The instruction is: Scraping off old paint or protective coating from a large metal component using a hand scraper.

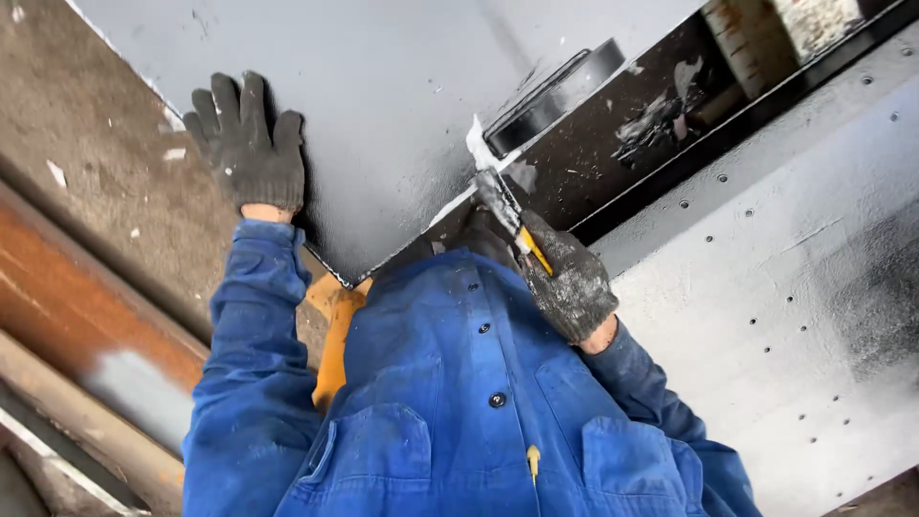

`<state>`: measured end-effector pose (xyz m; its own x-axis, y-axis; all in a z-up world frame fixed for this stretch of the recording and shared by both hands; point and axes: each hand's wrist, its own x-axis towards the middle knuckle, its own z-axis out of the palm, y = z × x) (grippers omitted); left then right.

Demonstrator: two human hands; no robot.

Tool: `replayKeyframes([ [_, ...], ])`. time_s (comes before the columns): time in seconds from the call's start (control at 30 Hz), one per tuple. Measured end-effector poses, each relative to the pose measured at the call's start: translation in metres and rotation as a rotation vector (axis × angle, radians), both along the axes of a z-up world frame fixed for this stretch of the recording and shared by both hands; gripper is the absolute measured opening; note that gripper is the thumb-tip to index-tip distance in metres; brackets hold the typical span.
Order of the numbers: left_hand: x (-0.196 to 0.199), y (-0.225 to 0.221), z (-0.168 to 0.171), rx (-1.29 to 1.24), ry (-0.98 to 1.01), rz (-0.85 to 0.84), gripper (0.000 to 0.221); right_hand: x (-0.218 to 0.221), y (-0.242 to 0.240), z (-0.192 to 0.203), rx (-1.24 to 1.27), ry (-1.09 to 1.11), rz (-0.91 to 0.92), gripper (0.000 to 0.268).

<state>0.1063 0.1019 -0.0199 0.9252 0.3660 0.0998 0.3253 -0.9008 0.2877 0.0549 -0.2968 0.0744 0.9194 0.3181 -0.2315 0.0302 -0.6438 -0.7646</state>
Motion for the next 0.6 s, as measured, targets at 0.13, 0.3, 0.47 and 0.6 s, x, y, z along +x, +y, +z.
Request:
replayKeyframes([
  [0.13, 0.008, 0.000, -0.006, 0.102, -0.078, -0.006, 0.050, 0.021, 0.000, 0.019, -0.631, -0.140, 0.374, 0.056],
  [0.3, 0.009, 0.003, -0.008, 0.069, -0.119, 0.015, 0.048, 0.052, -0.001, 0.019, -0.782, -0.337, 0.681, 0.059],
  [0.47, 0.004, 0.010, -0.019, 0.010, -0.173, -0.008, 0.047, 0.088, 0.032, 0.028, -0.767, -0.452, 0.808, 0.043],
  [0.6, -0.001, 0.012, -0.021, 0.053, -0.109, 0.028, 0.045, 0.077, 0.010, 0.054, -0.964, -0.283, 0.852, 0.046],
])
